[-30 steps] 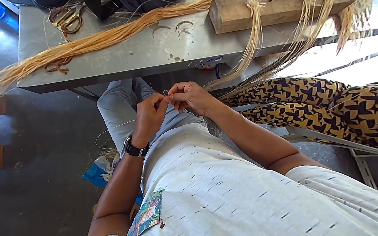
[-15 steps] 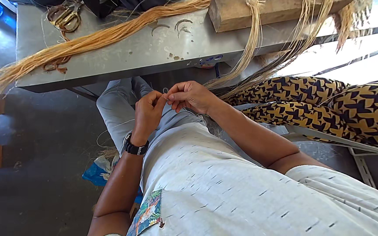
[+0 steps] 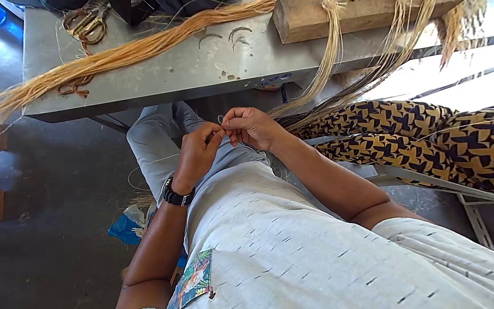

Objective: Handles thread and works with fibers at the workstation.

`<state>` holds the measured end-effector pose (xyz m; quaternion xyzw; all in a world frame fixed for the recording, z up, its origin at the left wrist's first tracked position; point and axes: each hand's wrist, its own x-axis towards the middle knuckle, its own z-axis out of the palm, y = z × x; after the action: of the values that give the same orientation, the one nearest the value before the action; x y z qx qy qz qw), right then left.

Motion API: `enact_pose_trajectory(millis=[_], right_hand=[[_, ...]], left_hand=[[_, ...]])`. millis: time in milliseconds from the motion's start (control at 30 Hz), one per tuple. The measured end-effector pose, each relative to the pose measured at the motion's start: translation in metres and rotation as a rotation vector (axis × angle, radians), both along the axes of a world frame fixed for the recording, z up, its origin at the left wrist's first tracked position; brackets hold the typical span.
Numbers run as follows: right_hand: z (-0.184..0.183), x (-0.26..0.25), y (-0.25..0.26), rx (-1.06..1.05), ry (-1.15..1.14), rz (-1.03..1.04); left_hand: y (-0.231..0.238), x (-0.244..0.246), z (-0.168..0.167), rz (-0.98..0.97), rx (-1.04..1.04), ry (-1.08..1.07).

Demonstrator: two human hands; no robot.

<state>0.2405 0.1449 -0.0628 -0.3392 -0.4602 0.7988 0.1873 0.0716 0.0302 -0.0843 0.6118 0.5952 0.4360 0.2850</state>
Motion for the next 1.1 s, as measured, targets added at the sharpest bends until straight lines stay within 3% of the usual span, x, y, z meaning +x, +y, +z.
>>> enact_pose_trajectory(millis=[367,567,733,933,1100], right_hand=[[0.001,-0.002,-0.004,0.185,-0.104,-0.038],[0.002,-0.002,-0.008,0.355,-0.150,-0.028],[0.002,-0.002,-0.009,0.318,-0.120,0.025],[0.006,0.001,-0.008,0.100,-0.024,0.046],[0.006,0.001,-0.007,0.056,-0.005,0.041]], left_hand=[[0.002,-0.002,0.004,-0.045,-0.011,0.105],[-0.001,-0.002,0.010,0.072,-0.002,0.018],[-0.001,-0.001,0.009,0.063,-0.017,-0.195],[-0.005,-0.001,0.009,-0.018,-0.109,-0.615],[-0.001,-0.001,0.010,-0.043,-0.113,-0.747]])
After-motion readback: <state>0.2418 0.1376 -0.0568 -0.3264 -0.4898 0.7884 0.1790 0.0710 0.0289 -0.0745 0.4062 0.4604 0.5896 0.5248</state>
